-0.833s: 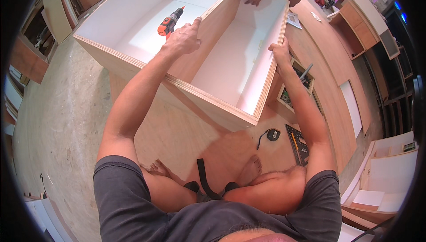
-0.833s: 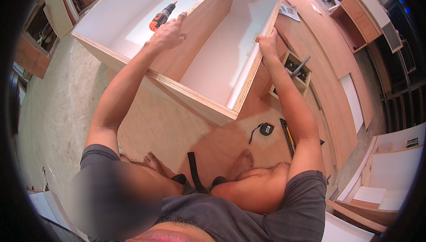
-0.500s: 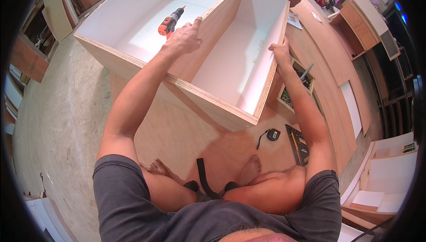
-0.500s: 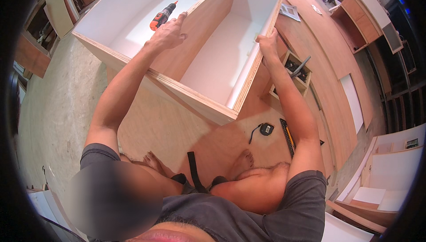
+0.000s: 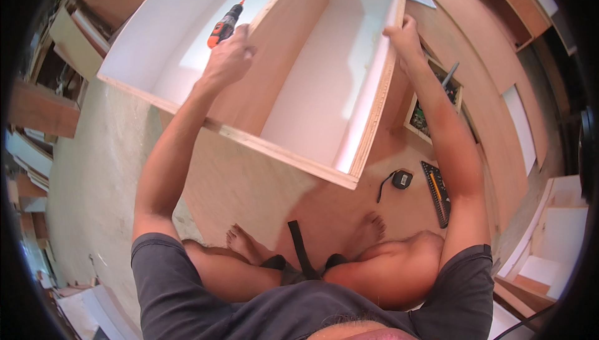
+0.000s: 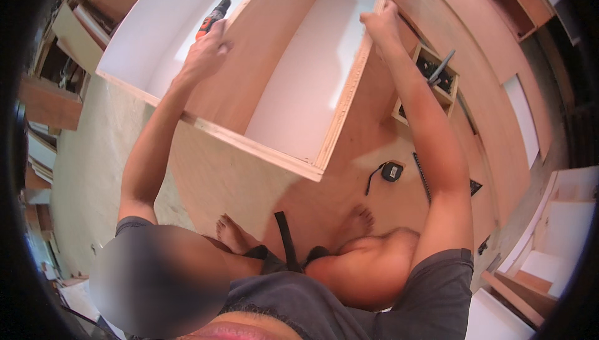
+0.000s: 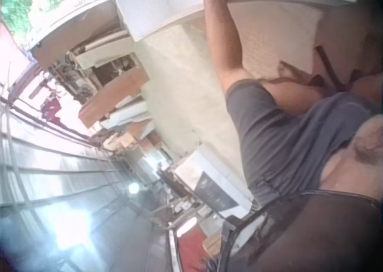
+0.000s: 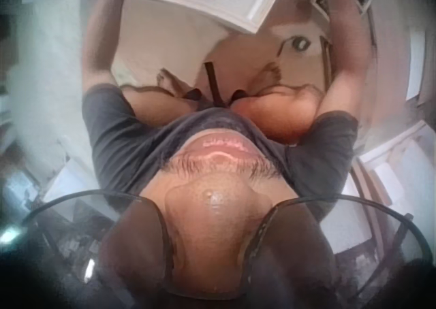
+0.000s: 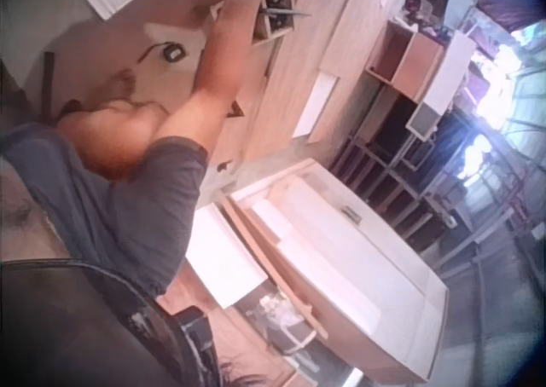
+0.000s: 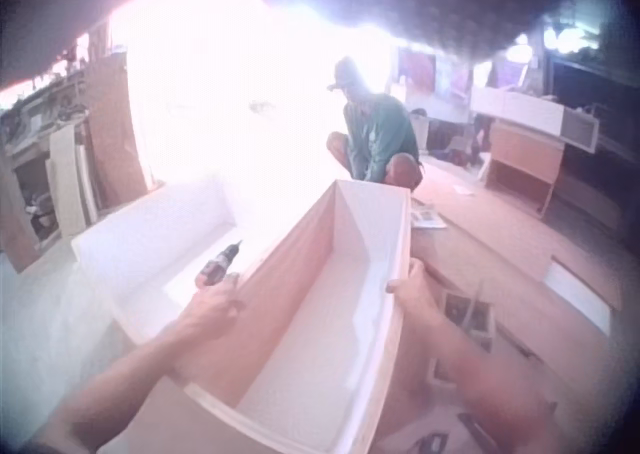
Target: The person assembles a wooden cabinet by aligning panels and securing them with a cordless drill. They position the side panels and a divider, then drive screws into the joints to fasten the structure together.
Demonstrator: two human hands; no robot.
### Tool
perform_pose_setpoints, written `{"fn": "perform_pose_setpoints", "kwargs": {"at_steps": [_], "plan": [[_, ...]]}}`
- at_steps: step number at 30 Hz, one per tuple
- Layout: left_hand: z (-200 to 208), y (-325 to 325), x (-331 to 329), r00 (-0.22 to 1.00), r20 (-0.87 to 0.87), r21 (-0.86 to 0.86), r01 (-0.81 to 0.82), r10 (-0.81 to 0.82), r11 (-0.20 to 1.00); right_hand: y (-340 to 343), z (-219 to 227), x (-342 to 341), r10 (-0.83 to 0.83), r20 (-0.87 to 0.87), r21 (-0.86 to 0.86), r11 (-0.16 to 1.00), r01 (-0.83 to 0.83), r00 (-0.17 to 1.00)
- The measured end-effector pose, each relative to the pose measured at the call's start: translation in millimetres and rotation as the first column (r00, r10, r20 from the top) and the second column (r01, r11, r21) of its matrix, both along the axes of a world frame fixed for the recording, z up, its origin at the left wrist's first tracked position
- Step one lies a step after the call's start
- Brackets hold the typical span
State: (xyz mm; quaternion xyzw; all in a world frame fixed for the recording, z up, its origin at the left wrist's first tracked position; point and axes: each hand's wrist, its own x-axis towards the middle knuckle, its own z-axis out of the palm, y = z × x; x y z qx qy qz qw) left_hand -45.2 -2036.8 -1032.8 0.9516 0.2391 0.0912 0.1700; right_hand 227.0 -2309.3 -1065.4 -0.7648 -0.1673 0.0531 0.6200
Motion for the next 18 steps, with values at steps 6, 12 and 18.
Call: {"fn": "perform_pose_setpoints", "kwargs": {"at_steps": [6,12,18], "plan": [[3.2,7.3,-6.5,0.998,0.029,-0.110,-0.045,0.049,0.993,41.0,-18.6,26.4,-0.097,0.087,-0.107,0.989,0.106,0.991],[10.4,28.2,-12.6,0.990,-0.054,-0.706,-0.132,0.133,0.696,45.9,-20.7,3.4,-0.059,0.099,-0.092,0.993,0.068,0.993],[3.8,50.6,5.8,0.978,-0.145,-0.975,-0.167,0.151,0.145,30.9,-20.8,13.4,-0.016,0.038,0.007,1.000,0.016,0.999]]}}
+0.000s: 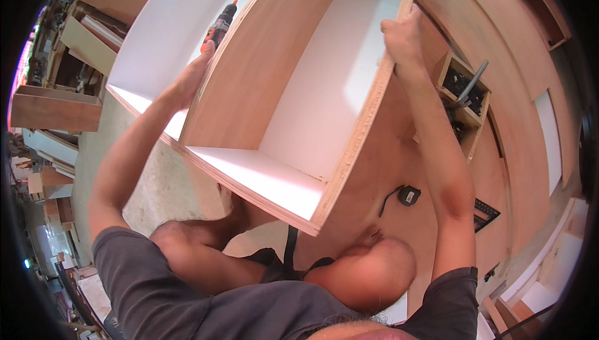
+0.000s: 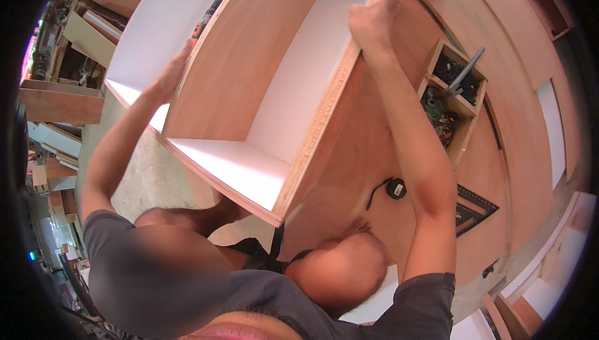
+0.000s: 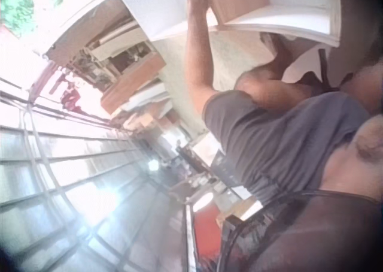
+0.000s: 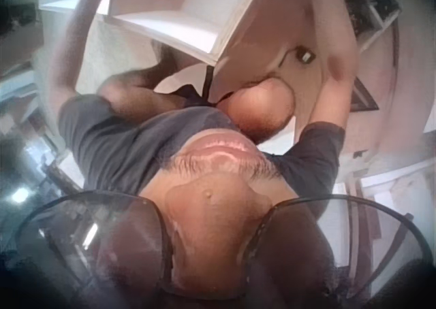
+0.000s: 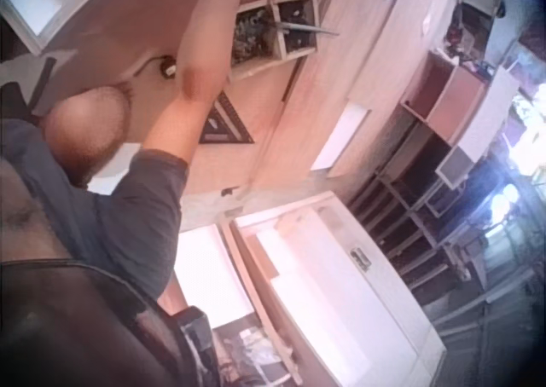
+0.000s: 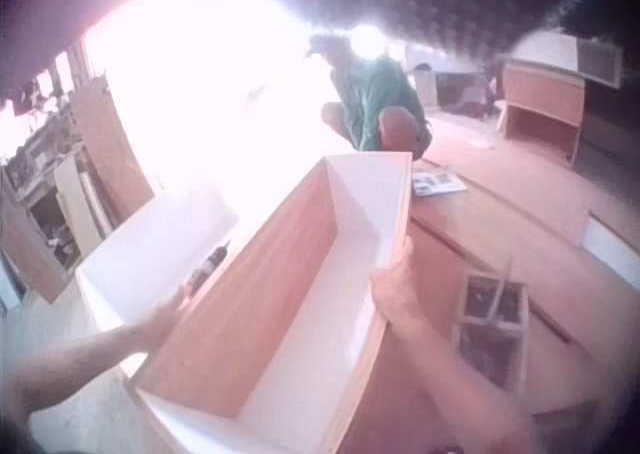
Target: The person assembles a wooden cabinet by aligning panels and securing them with a cordless drill. They position the side panels and a divider, then drive screws into the joints to fasten the structure together.
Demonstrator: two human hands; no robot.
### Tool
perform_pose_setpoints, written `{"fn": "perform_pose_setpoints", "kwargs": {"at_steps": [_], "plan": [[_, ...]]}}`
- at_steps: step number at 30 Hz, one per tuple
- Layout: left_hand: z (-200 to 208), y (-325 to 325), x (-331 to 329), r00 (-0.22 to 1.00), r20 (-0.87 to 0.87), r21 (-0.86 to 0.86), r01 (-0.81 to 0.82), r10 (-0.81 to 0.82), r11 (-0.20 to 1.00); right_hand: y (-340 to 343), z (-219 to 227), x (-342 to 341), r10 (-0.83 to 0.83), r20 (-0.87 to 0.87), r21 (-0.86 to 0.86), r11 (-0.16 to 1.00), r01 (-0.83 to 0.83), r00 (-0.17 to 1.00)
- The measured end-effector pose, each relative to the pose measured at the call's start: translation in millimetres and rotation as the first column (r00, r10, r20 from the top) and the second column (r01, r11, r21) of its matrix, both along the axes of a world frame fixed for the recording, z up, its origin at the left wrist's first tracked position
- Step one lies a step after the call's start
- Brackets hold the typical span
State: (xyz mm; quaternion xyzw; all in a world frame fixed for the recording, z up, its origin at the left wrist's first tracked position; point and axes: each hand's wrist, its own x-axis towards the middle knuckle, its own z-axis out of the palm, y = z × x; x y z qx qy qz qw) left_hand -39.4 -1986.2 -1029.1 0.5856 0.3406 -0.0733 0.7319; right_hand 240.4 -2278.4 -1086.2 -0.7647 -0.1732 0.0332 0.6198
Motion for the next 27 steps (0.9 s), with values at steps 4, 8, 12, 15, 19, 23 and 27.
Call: {"fn": "perform_pose_setpoints", "kwargs": {"at_steps": [4,8,12,15,19,23,27], "plan": [[-21.9,37.9,35.1,0.957,-0.181,0.229,0.263,-0.225,0.937,-0.7,31.4,-22.1,0.026,-0.090,0.056,0.998,-0.021,0.996],[-88.8,61.9,110.1,0.959,-0.110,0.392,0.284,-0.263,0.875,-18.1,21.9,-2.6,-0.001,-0.022,-0.067,0.998,0.000,1.000],[-188.7,72.5,171.0,0.979,-0.009,0.365,0.191,-0.202,0.911,-24.8,32.4,-10.0,-0.073,-0.055,-0.145,0.987,0.064,0.996],[-260.5,74.3,188.2,0.991,0.045,0.292,0.110,-0.129,0.950,-16.0,36.3,-13.7,-0.060,-0.098,-0.145,0.988,0.045,0.993],[-314.6,77.6,218.6,0.993,0.115,0.220,0.013,-0.040,0.975,-11.5,36.5,-13.7,-0.071,-0.134,-0.158,0.986,0.050,0.988],[-310.8,115.9,264.3,0.957,0.211,0.171,-0.236,0.198,0.957,-9.4,40.1,-19.7,-0.126,-0.125,-0.172,0.980,0.104,0.984],[-289.0,171.5,286.0,0.796,0.362,-0.180,-0.451,0.485,0.874,-2.7,46.3,-29.5,-0.170,-0.155,-0.134,0.980,0.150,0.973]]}}
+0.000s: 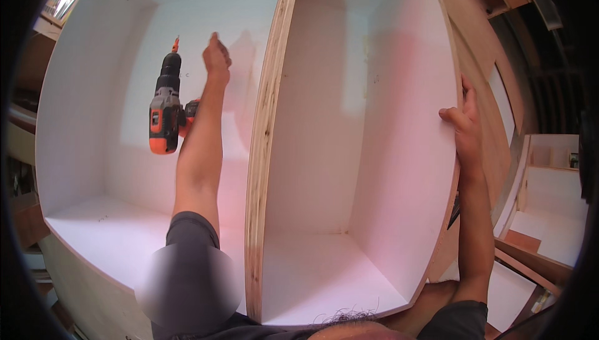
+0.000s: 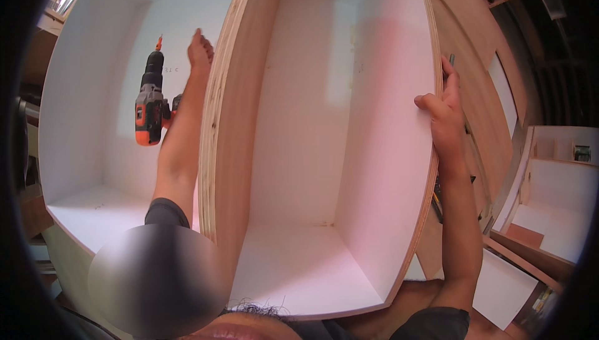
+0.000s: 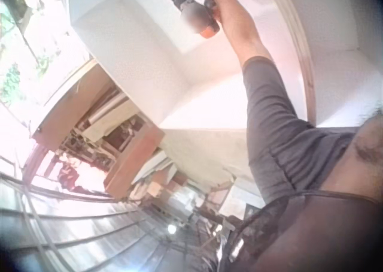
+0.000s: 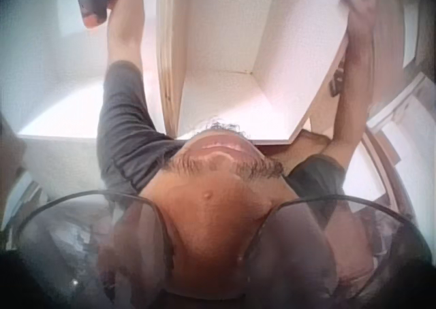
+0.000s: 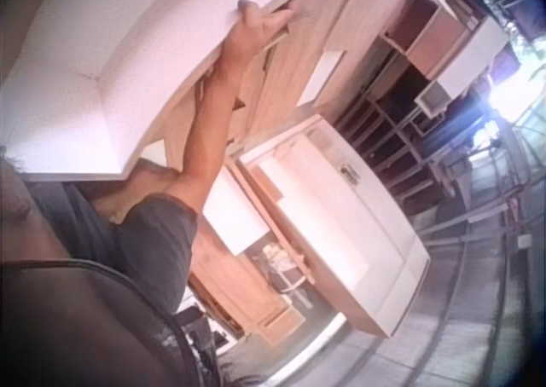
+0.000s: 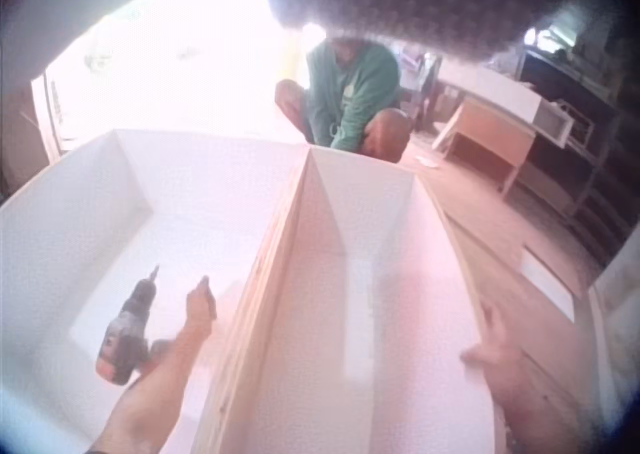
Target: The person assembles a wooden cabinet by aligning panels and securing them with a cordless drill. They position the side panels and a divider, then drive screws into the joints to fasten the structure together.
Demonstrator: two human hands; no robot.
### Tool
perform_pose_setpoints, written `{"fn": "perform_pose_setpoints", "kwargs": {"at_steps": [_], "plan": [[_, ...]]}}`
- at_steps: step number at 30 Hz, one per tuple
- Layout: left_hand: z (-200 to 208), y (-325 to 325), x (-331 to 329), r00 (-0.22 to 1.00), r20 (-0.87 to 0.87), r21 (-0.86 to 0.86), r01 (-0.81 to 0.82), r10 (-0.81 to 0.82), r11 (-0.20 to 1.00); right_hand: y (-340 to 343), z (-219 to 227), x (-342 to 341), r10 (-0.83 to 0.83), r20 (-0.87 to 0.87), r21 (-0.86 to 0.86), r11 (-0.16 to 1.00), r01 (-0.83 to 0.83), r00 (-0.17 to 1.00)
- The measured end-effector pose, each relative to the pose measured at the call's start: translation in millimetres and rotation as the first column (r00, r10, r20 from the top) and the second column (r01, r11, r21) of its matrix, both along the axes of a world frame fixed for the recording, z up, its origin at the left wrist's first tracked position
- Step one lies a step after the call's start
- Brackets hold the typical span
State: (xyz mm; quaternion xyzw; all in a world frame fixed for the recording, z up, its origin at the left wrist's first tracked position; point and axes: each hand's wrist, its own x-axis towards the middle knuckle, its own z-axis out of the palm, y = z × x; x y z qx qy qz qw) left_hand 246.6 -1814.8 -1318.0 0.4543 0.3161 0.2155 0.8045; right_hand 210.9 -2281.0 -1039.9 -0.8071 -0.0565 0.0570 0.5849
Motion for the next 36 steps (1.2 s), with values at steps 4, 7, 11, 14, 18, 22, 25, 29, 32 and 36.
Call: {"fn": "perform_pose_setpoints", "kwargs": {"at_steps": [4,7,11,14,18,22,25,29,32,36], "plan": [[-13.3,-34.1,19.4,0.996,0.018,0.142,-0.085,0.083,0.986,-2.9,2.6,-1.5,-0.039,-0.065,-0.021,0.999,0.038,0.997],[-71.6,-68.8,27.2,0.994,-0.097,0.499,0.096,-0.055,0.861,9.2,2.3,9.0,0.046,-0.050,-0.014,0.999,-0.047,0.998],[-71.9,-88.5,27.4,0.969,-0.136,0.294,0.239,-0.207,0.925,3.3,3.8,5.0,0.012,-0.029,-0.010,1.000,-0.012,1.000],[-60.5,-57.5,21.4,0.998,-0.037,0.215,0.057,-0.051,0.975,-4.0,2.4,3.1,-0.003,-0.032,-0.006,1.000,0.003,0.999],[-23.6,-14.5,8.4,0.986,0.042,0.031,-0.160,0.158,0.987,-2.6,-0.7,2.9,-0.037,-0.008,-0.048,0.998,0.036,0.999],[-48.2,-46.9,22.1,0.993,-0.042,0.300,-0.093,0.111,0.949,2.0,4.4,5.1,0.022,-0.016,-0.023,0.999,-0.022,1.000],[-71.9,-89.8,20.6,0.987,-0.125,0.358,0.137,-0.098,0.923,6.6,6.6,2.8,0.008,-0.064,-0.008,1.000,-0.008,0.998],[-61.8,-83.6,19.5,0.970,-0.144,0.287,0.228,-0.193,0.930,6.7,4.2,1.3,0.010,-0.027,-0.013,1.000,-0.011,1.000],[-33.3,-54.2,14.1,0.992,-0.087,0.235,0.110,-0.092,0.966,2.0,2.0,1.4,-0.001,-0.006,-0.008,1.000,0.001,1.000],[6.6,-30.9,-13.3,1.000,-0.008,0.252,0.015,-0.013,0.968,4.7,6.1,-1.3,-0.012,-0.026,-0.021,1.000,0.012,1.000]]}}
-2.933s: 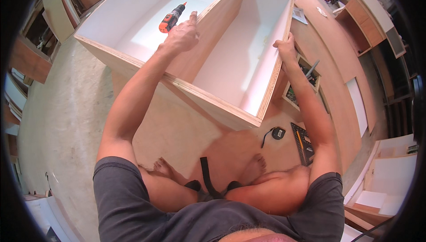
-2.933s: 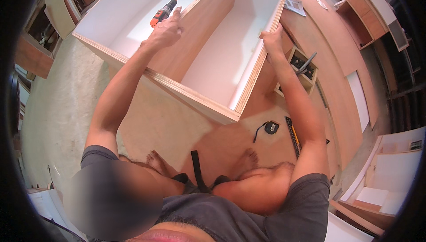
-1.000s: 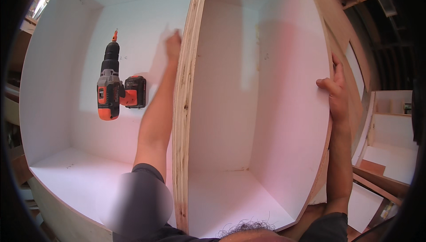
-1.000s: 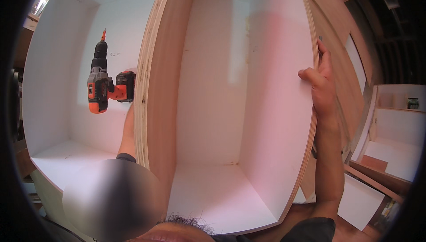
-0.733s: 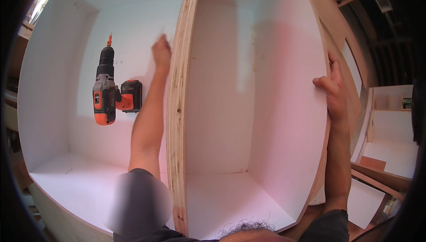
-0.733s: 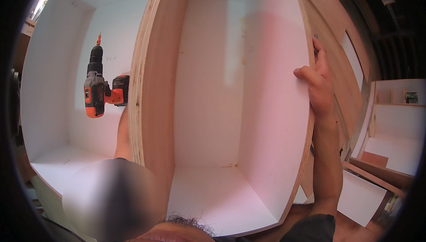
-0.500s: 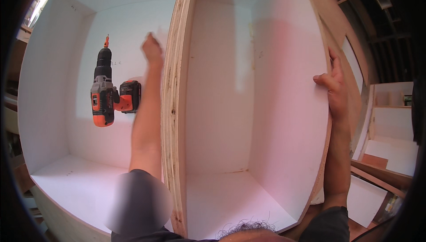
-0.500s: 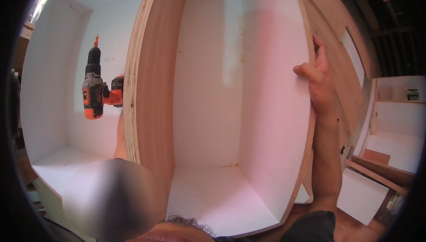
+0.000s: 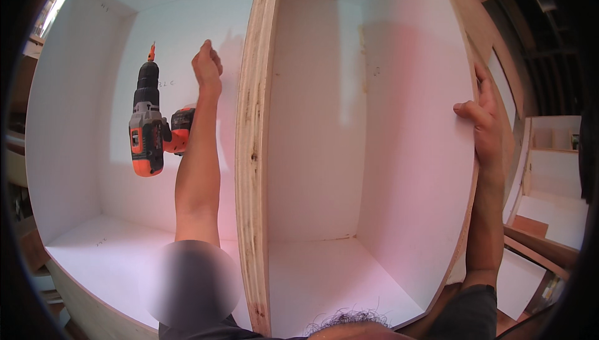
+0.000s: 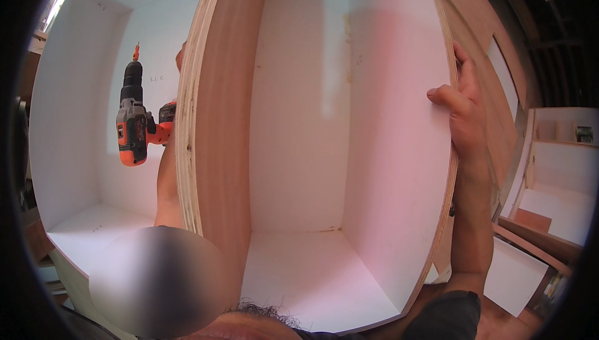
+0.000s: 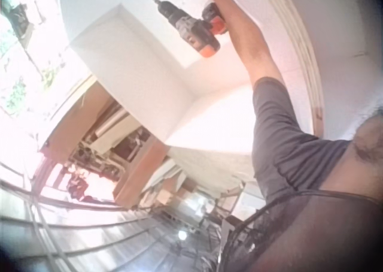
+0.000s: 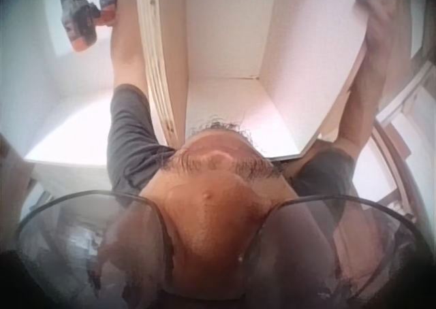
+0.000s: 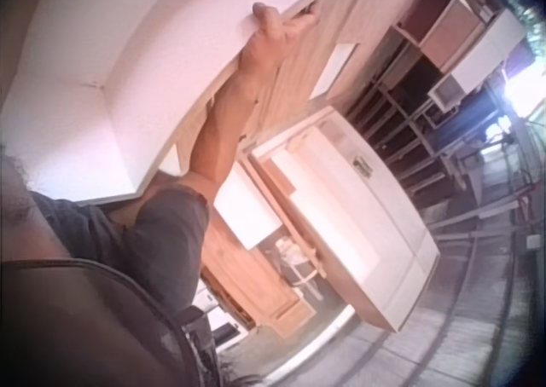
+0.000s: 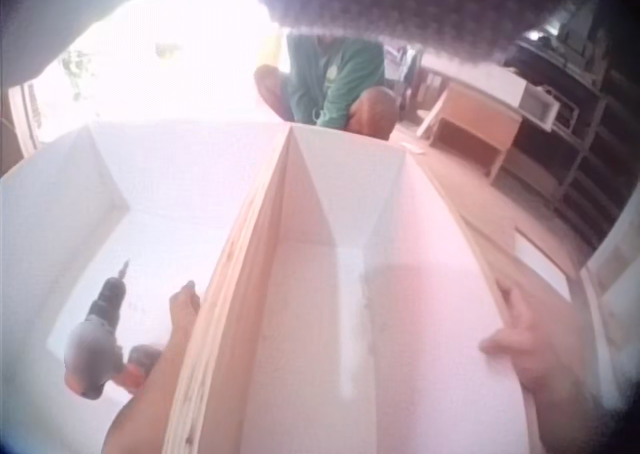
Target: The person assembles a wooden cabinet by aligning panels and securing them with a cordless drill. They position the side panels and a divider, then drive screws into the joints to fasten the structure together.
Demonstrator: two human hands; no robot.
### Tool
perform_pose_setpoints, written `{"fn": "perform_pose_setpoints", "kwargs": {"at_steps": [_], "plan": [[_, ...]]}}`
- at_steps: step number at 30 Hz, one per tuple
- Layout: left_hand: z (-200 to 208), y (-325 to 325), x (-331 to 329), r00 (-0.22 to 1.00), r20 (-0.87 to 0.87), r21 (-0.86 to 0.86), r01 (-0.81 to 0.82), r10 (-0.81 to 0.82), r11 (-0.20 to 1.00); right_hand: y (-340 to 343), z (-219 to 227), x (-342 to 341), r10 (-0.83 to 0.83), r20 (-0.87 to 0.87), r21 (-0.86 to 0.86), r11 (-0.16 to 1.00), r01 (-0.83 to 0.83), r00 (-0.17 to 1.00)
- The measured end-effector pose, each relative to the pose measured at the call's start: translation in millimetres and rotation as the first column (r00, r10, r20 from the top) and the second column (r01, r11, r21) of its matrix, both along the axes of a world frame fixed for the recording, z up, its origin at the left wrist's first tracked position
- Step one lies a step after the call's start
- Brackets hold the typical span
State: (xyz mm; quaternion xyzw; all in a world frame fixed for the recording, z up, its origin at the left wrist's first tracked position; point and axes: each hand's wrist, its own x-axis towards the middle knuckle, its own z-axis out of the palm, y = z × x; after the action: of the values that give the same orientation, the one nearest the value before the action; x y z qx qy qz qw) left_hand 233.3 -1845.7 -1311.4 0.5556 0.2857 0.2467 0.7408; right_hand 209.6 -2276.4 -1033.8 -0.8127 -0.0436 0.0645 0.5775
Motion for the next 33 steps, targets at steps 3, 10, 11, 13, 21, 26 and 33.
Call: {"fn": "perform_pose_setpoints", "kwargs": {"at_steps": [3,10,11,13,21,26,33], "plan": [[-7.8,1.3,-9.0,0.999,-0.042,0.035,-0.032,0.034,0.999,-0.3,-1.4,3.5,0.028,-0.033,0.044,0.999,-0.026,0.999],[-40.8,-40.8,-4.9,0.983,-0.070,0.170,0.181,-0.171,0.969,-2.1,-4.2,4.1,0.015,-0.012,0.128,0.992,-0.013,1.000],[-28.4,-50.6,-6.2,0.981,-0.072,0.143,0.190,-0.181,0.971,-4.0,-4.2,4.4,0.023,-0.007,0.117,0.993,-0.022,1.000],[7.2,-74.8,-10.6,0.980,-0.036,0.063,0.195,-0.193,0.979,-9.1,-4.5,5.7,0.038,0.003,0.092,0.995,-0.038,0.999],[100.6,-84.5,-61.5,0.897,0.345,-0.242,0.369,-0.276,0.897,-7.6,-3.0,6.0,0.035,0.020,0.046,0.998,-0.036,0.999],[179.0,-112.9,-88.5,0.850,0.511,0.081,0.101,-0.129,0.992,-3.3,-2.6,4.2,0.044,0.018,0.060,0.997,-0.045,0.999],[225.6,-100.4,-129.0,0.480,0.546,0.739,0.111,-0.687,0.665,-6.8,-1.9,4.4,0.031,-0.019,0.107,0.994,-0.029,0.999]]}}
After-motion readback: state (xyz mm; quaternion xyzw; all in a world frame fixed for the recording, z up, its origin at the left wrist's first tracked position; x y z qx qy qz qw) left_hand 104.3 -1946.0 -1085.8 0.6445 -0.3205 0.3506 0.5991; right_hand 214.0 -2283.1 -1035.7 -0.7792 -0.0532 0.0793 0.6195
